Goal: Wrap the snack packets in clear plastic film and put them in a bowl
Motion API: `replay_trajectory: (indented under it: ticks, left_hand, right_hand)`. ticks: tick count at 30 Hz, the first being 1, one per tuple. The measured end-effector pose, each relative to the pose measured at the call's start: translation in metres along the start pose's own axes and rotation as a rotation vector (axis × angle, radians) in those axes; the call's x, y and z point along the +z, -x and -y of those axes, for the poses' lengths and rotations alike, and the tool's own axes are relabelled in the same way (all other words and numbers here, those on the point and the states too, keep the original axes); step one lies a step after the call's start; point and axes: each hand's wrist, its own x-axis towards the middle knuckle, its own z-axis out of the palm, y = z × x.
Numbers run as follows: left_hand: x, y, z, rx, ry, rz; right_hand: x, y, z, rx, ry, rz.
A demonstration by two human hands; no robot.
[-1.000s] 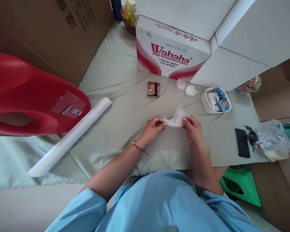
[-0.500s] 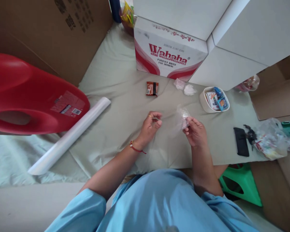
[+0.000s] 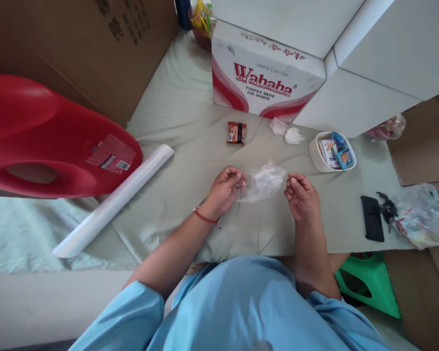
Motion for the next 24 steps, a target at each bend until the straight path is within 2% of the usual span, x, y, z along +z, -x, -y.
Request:
replay_trajectory:
  ticks: [3, 5, 10, 12, 15, 18, 24]
  left_hand:
    - [0.001, 0.0, 0.0, 0.044, -0.017, -0.062]
    - [0.002, 0.0, 0.003, 0.119, -0.051, -0.104]
    - [0.004, -0.001, 0.008, 0.276, -0.112, -0.226]
    - [0.004, -0.001, 0.009, 0.335, -0.125, -0.288]
    - [0.005, 0.001, 0.007, 0.359, -0.111, -0.334]
    - [0.005, 0.004, 0.003, 0.289, -0.086, -0.267]
    - [0.001, 0.008, -0.004, 0.221, -0.258, -0.033]
  right_hand:
    - [0.0, 0.001, -0.001, -0.083, -0.028, -0.104]
    - [0.004, 0.008, -0.003, -0.079, -0.009, -0.083]
    - [0.021, 0.033, -0.008, -0.071, 0.068, 0.108]
    - [0.028, 0.04, -0.012, -0.117, 0.109, 0.218]
    - [0.035, 0.044, -0.022, -0.202, 0.297, 0.323]
    - [0.035, 0.038, -0.034, -0.193, 0.403, 0.294]
    - [0.018, 0.019, -0.032, -0.097, 0.225, 0.17]
